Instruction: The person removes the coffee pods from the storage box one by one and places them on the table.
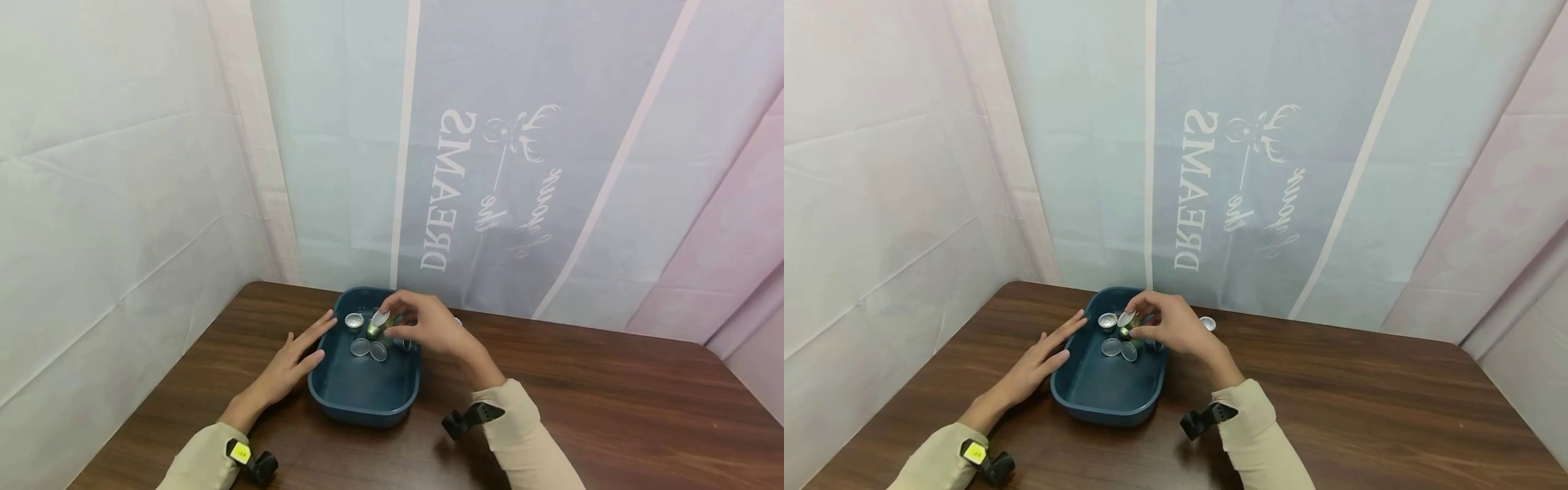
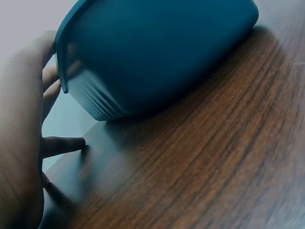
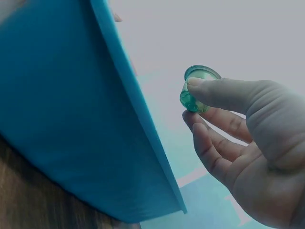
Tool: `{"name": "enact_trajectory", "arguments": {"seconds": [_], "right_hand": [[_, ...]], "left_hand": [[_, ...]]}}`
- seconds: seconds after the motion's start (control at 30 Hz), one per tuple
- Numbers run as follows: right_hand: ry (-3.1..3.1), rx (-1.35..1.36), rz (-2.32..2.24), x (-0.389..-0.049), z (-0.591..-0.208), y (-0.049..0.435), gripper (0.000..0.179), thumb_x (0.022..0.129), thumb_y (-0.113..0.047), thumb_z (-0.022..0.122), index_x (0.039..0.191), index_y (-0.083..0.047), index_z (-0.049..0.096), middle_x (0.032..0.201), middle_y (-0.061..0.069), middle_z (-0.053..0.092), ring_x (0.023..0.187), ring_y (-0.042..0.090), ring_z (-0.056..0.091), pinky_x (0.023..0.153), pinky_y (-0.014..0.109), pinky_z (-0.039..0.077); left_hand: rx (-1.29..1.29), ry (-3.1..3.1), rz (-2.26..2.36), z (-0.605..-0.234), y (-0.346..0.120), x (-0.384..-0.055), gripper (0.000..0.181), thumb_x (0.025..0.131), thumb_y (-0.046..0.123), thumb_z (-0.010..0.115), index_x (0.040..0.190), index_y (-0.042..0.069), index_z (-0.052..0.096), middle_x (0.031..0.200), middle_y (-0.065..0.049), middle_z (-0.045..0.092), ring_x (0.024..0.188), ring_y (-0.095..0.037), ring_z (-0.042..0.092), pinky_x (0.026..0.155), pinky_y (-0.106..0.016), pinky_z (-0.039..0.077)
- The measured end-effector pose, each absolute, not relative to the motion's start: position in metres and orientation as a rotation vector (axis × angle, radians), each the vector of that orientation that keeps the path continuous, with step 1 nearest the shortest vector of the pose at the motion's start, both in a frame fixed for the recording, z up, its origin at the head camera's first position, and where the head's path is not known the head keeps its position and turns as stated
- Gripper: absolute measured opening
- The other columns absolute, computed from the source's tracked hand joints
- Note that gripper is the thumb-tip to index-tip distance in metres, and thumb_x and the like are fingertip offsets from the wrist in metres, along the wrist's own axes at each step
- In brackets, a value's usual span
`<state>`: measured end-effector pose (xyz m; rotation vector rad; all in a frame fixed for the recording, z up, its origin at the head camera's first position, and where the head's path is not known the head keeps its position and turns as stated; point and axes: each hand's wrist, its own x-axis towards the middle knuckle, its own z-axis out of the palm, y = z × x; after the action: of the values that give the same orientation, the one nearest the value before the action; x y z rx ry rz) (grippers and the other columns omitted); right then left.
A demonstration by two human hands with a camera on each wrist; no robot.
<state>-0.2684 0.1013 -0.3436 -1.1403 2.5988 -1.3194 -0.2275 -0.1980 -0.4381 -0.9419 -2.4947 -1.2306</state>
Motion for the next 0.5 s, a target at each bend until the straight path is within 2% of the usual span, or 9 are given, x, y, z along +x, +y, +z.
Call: {"name": "enact_trajectory", "arguments": {"seconds": [0.2, 0.5], "right_hand": [[2.636, -1.13, -1.355, -0.27, -0.343, 0.112, 0.031, 0.081, -0.02, 0.079, 0.108, -0.027, 0.064, 0.096, -0.012, 0.065, 0.088, 0.009, 0.062, 0.075, 0.03, 0.052], [2.641, -1.069, -1.452, -0.273, -0.343, 0.132, 0.03, 0.082, -0.019, 0.078, 0.108, -0.025, 0.064, 0.1, -0.009, 0.064, 0.088, 0.013, 0.062, 0.077, 0.034, 0.052]], "left_hand": [[-0.95, -2.505, -1.237, -0.436, -0.198, -0.226, 0.053, 0.101, 0.017, 0.046, 0.152, 0.016, 0.031, 0.158, -0.005, 0.019, 0.14, -0.036, 0.022, 0.094, -0.079, -0.002], [-0.948, -2.497, -1.225, -0.439, -0.199, -0.228, 0.053, 0.1, 0.016, 0.046, 0.152, 0.017, 0.03, 0.158, -0.007, 0.019, 0.141, -0.032, 0.024, 0.093, -0.079, -0.002]]}}
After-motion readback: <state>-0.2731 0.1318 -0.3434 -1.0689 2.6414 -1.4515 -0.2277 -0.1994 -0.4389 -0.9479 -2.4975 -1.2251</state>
